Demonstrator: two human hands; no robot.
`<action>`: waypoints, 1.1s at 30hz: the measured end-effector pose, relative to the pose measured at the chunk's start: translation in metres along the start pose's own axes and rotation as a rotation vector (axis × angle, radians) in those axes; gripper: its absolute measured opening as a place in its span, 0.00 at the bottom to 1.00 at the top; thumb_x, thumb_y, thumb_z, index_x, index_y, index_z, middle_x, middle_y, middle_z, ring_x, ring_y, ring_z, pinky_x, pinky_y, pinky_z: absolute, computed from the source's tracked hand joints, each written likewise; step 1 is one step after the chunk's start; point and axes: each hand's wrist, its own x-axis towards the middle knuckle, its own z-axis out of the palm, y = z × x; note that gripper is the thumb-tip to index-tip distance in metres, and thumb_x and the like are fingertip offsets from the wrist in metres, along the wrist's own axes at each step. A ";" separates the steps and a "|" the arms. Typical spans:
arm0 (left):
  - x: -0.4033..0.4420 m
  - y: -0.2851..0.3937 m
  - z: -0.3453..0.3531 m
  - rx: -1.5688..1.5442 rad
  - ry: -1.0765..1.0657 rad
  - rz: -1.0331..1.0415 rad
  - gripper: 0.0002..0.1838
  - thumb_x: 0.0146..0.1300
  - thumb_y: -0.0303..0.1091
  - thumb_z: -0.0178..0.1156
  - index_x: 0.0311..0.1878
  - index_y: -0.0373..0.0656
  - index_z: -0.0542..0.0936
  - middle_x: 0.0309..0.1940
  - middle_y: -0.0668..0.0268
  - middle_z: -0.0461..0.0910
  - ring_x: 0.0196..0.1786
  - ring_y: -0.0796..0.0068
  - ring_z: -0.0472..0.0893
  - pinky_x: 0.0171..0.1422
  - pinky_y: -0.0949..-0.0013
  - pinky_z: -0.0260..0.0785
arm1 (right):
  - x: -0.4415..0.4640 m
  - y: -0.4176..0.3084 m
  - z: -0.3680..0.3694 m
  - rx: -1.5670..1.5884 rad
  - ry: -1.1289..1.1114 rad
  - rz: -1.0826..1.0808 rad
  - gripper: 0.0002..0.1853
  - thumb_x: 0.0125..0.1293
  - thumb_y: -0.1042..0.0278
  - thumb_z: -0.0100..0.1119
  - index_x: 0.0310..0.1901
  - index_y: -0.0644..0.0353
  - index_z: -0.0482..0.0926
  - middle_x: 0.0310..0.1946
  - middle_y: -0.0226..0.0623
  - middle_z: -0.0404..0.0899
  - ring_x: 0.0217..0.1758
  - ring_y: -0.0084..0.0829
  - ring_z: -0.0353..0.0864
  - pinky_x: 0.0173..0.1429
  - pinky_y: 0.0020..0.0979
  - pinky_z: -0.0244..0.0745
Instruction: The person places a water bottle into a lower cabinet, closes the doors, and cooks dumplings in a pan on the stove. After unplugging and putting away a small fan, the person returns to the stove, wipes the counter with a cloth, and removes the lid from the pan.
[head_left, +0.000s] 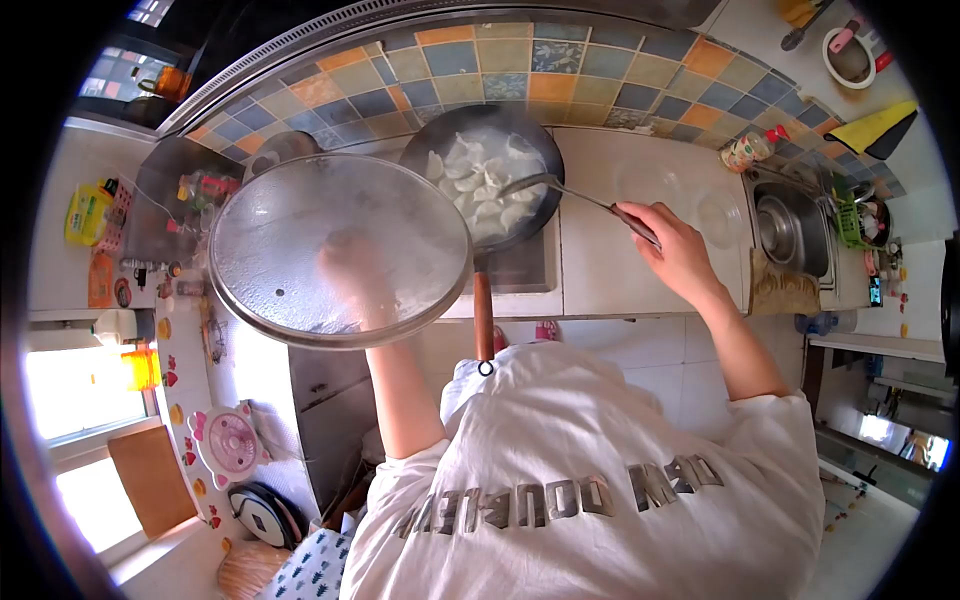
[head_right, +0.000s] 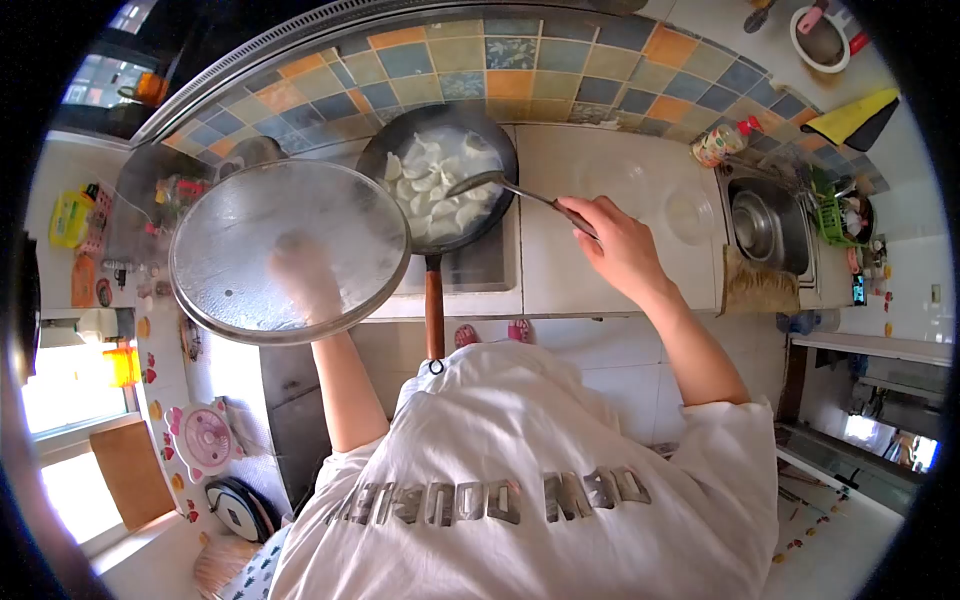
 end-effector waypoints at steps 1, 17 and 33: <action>-0.002 0.006 -0.004 0.001 -0.013 -0.046 0.13 0.64 0.37 0.56 0.39 0.33 0.77 0.29 0.58 0.79 0.32 0.67 0.77 0.37 0.64 0.71 | 0.000 -0.001 0.000 -0.046 -0.013 -0.021 0.23 0.60 0.78 0.59 0.58 0.49 0.75 0.41 0.34 0.77 0.40 0.38 0.81 0.42 0.36 0.77; -0.012 0.029 -0.020 -0.478 -0.044 -0.293 0.02 0.64 0.26 0.56 0.36 0.41 0.73 0.26 0.71 0.72 0.28 0.81 0.71 0.29 0.74 0.66 | -0.030 -0.020 0.056 -0.145 -0.052 -0.002 0.20 0.62 0.73 0.59 0.57 0.47 0.77 0.37 0.32 0.73 0.38 0.34 0.79 0.39 0.36 0.77; -0.004 -0.034 -0.027 -0.875 -0.103 -0.424 0.03 0.61 0.29 0.56 0.32 0.41 0.76 0.25 0.68 0.77 0.26 0.78 0.75 0.29 0.72 0.67 | 0.021 0.006 0.159 -0.082 0.153 0.002 0.20 0.66 0.69 0.56 0.60 0.46 0.72 0.39 0.34 0.70 0.43 0.36 0.77 0.36 0.38 0.78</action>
